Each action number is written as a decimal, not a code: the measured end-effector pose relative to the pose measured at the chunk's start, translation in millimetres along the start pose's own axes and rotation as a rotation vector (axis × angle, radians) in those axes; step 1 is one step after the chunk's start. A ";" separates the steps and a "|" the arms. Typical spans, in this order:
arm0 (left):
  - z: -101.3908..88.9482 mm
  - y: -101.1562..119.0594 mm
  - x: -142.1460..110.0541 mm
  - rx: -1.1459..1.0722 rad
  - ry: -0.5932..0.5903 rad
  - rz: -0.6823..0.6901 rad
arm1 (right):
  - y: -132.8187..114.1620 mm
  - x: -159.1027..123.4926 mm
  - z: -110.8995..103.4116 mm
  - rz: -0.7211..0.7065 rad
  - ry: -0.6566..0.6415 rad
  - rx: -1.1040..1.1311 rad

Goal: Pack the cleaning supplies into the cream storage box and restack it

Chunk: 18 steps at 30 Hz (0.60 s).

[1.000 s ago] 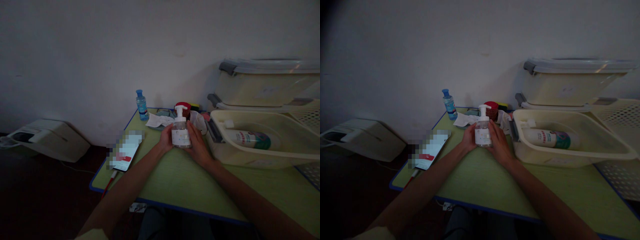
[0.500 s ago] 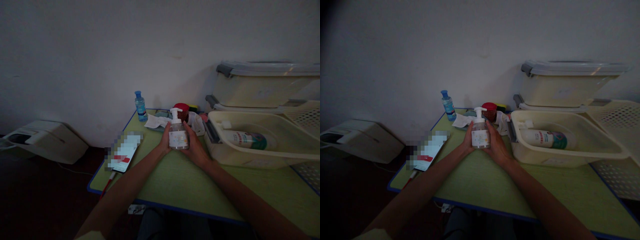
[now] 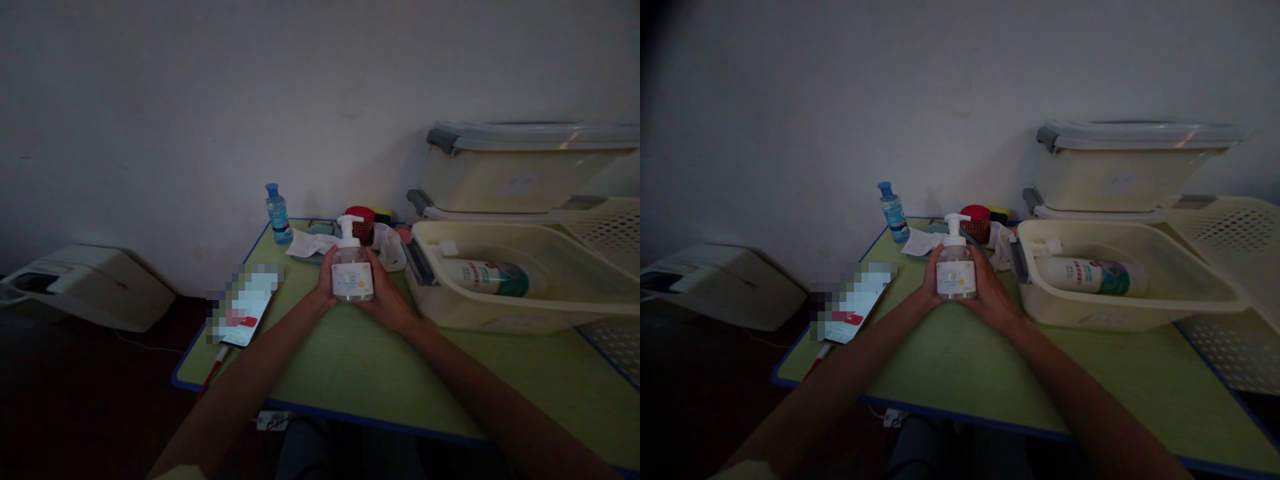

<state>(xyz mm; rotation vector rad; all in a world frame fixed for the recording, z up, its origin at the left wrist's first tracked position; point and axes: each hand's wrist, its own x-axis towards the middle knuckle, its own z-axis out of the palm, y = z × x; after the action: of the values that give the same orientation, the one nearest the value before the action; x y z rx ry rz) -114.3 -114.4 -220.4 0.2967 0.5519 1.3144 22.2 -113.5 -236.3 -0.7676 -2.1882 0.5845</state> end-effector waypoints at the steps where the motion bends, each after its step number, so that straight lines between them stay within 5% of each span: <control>1: -0.2 -0.2 0.0 0.003 0.001 -0.002 | -0.4 -0.1 -0.2 0.000 -0.004 0.004; 18: 1.1 -3.1 2.1 0.105 0.029 0.070 | -5.7 -1.8 -0.1 0.181 -0.112 0.416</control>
<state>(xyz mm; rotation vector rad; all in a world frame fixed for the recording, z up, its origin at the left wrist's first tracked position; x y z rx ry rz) -110.8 -113.0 -221.5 0.3874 0.6409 1.3610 21.3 -118.8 -233.6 -0.7213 -2.0068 1.1557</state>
